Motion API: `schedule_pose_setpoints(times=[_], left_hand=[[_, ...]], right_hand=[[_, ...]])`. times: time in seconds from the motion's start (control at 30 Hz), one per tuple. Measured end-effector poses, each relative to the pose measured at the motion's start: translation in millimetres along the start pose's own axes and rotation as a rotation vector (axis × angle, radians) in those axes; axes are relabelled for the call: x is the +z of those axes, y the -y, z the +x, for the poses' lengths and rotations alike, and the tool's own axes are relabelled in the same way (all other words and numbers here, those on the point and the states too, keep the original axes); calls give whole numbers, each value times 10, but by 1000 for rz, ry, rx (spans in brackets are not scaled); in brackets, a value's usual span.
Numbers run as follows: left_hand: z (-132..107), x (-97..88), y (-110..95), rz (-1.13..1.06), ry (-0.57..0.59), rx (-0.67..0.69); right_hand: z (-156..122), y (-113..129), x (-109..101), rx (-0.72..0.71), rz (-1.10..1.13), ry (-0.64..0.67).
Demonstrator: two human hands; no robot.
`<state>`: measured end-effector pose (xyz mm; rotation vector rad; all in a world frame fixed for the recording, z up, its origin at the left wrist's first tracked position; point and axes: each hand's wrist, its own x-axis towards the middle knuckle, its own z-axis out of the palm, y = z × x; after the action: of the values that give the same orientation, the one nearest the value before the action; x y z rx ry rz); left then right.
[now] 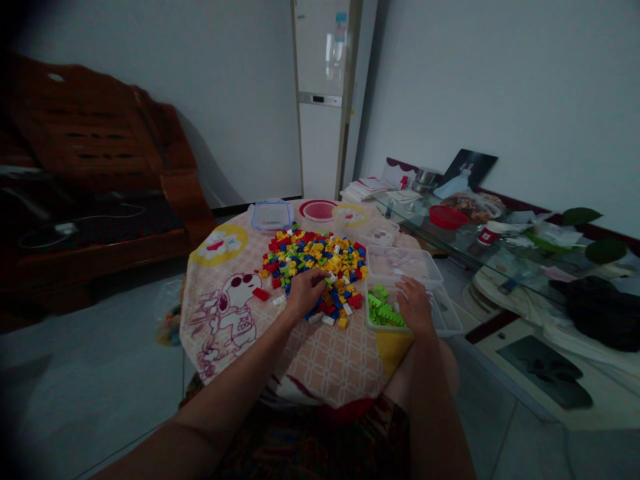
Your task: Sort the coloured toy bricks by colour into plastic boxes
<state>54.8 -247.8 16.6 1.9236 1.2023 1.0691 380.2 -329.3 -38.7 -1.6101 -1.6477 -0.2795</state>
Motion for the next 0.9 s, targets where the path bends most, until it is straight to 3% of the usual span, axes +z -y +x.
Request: schedule_pose_setpoints(times=[0.23, 0.37, 0.47, 0.6, 0.83, 0.9], left_hand=[[-203, 500, -290, -30, 242, 175], [-247, 687, -384, -75, 278, 333], [-261, 711, -349, -93, 275, 399], [-160, 490, -174, 17, 195, 320], [194, -332, 231, 352, -178, -17], [225, -514, 358, 442, -235, -98]], right_hand=[[-5, 6, -2, 24, -10, 7], [0, 21, -13, 18, -2, 6], [1, 38, -23, 28, -6, 5], [-3, 42, -21, 12, -4, -1], [-7, 23, 1, 4, 11, -24], [-6, 21, 0, 8, 16, -28]])
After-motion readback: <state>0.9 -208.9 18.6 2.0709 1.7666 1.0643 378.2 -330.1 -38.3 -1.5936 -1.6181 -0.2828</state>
